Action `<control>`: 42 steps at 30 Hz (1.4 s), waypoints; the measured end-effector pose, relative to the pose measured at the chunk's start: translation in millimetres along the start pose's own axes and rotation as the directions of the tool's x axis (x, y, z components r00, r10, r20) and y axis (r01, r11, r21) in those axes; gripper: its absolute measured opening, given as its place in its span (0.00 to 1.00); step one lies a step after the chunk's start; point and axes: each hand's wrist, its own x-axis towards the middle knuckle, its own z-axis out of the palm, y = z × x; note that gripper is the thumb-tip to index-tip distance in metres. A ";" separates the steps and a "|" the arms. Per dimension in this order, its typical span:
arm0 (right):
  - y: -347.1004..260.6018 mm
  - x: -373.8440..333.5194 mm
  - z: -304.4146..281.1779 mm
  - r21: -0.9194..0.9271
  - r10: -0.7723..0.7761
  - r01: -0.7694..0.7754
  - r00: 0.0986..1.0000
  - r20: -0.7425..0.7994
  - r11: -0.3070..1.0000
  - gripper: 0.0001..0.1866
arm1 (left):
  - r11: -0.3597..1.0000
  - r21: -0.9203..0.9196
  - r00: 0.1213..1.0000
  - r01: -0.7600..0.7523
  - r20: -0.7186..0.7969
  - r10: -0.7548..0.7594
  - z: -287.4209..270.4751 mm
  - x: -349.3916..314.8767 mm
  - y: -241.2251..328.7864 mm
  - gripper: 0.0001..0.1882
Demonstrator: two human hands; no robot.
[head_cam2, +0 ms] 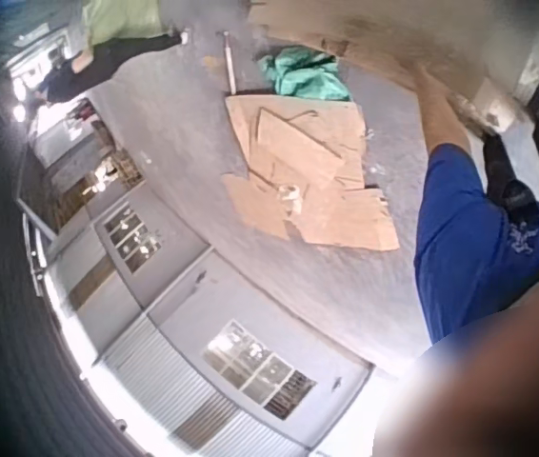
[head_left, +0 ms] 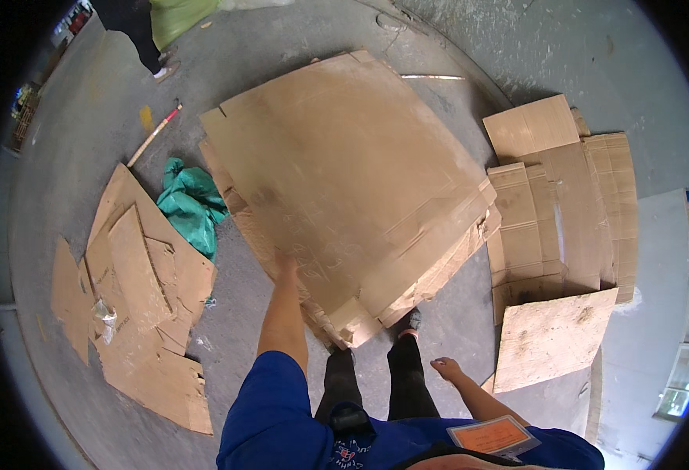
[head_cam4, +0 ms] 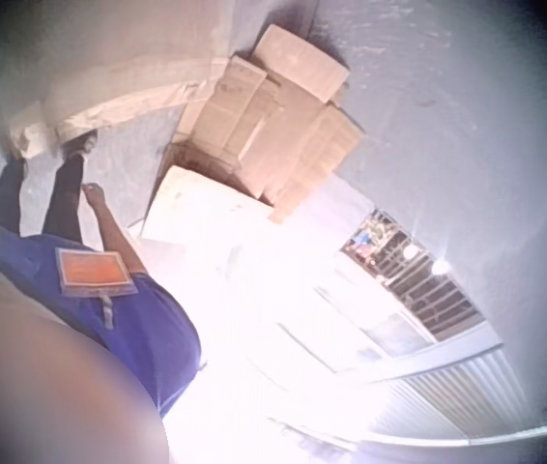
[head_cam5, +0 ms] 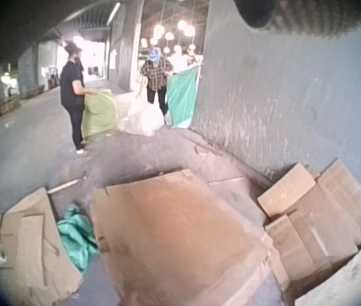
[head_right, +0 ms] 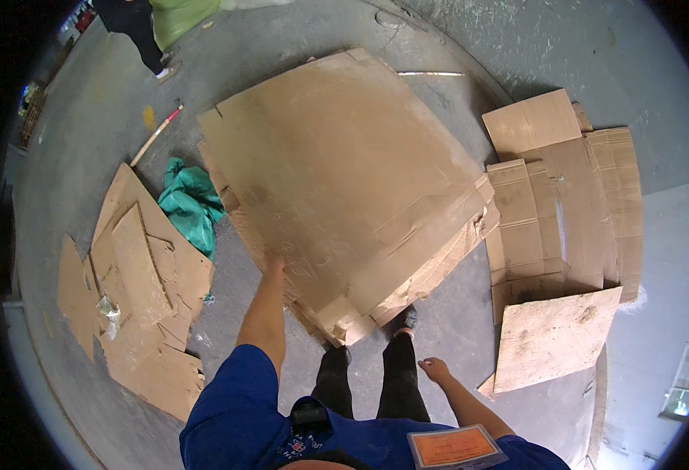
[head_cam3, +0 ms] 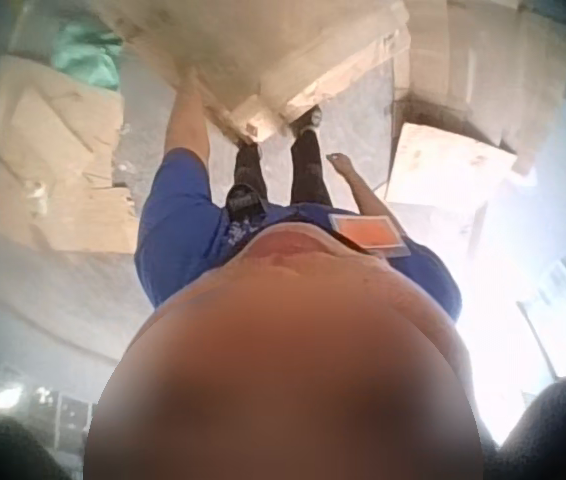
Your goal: The person repeatedly picks up flattened cardboard pieces from the floor, folds them, and stacks them into a growing pile. The person handles the cardboard by hand without tools.
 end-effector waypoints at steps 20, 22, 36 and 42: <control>41.2 8.5 14.0 -0.111 -0.082 0.099 0.985 0.151 0.989 0.24 | 0.481 0.798 0.927 -0.362 0.363 0.096 -51.3 -27.1 -32.6 0.19; 50.2 4.9 11.3 -0.261 -0.140 0.186 0.973 0.185 0.947 0.22 | 0.383 0.866 0.913 -0.321 0.391 -0.119 -77.3 -55.0 -64.4 0.17; 86.9 -66.5 -1.8 0.017 -0.002 0.003 0.996 -0.089 1.000 0.28 | 0.125 0.985 0.636 -0.119 0.172 -0.752 -216.5 -315.5 -107.5 0.23; 168.1 -75.4 -4.7 0.081 0.037 -0.034 0.999 -0.035 0.996 0.25 | 0.061 0.954 0.570 -0.292 0.225 -0.790 -167.1 -346.1 -142.5 0.19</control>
